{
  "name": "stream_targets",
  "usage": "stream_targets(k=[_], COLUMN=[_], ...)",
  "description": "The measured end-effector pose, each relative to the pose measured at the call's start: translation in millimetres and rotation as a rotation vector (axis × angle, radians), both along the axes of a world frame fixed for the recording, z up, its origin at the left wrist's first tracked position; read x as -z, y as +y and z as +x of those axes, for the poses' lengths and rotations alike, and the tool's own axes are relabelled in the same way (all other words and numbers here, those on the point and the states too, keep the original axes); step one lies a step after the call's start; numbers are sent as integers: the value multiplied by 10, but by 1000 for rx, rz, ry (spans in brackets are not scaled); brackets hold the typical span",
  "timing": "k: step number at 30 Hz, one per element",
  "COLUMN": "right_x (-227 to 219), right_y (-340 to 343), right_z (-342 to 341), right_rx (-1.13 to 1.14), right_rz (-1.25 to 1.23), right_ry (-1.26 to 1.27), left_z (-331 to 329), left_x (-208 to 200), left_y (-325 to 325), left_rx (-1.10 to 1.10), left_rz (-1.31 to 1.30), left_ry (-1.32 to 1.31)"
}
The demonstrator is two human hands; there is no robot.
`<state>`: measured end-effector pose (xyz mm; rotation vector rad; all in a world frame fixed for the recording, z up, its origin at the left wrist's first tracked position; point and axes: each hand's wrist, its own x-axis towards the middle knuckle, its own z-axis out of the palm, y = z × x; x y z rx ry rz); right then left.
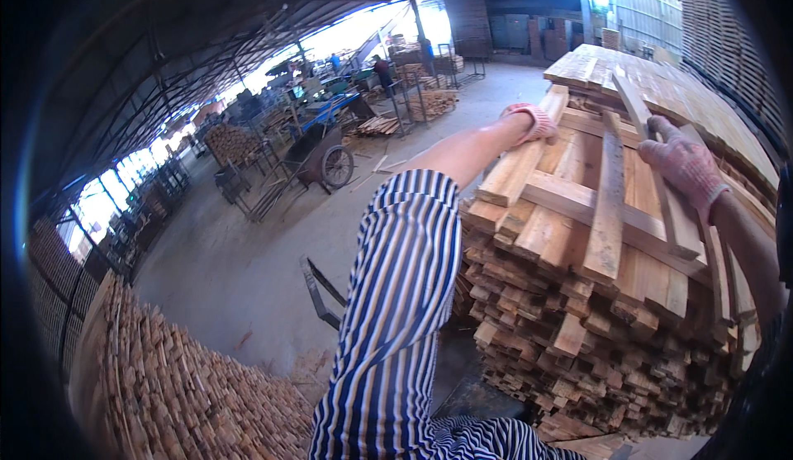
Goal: The person picks up wooden planks from a pile and stacks them onto a growing stack in a warehouse. The person wears gloves and handles the planks one by one or in small groups, placing them carefully on top of the existing stack.
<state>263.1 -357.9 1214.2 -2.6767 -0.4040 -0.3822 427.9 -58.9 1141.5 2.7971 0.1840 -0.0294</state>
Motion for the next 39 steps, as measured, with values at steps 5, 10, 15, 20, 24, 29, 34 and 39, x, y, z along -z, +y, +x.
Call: stream_targets(k=[5,10,15,20,24,29,34,39], right_x=[518,178,440,440,481,851,625,949], right_y=[483,772,376,576,991,1477,844,-824], right_z=[509,151,818,698,847,1267,949,1120], right_rx=[-102,68,-12,-151,-176,-31,-35,802], right_rz=[-256,-161,-217,-513,-661,-470,-159,-810], right_ry=[57,269,118,84,14,-249,126,-156], left_z=[-329,-318,-174,-632,-667,-329,-379,-213], left_x=[-227,-276,-238,-173,-153,-54,15,96], left_y=[-245,-274,-475,284,96,-44,170,33], left_rx=[58,143,375,397,191,238,264,318], left_rz=[214,204,-163,-386,-769,-884,-740,-776], left_ry=[42,39,-19,-62,10,57,18,-46])
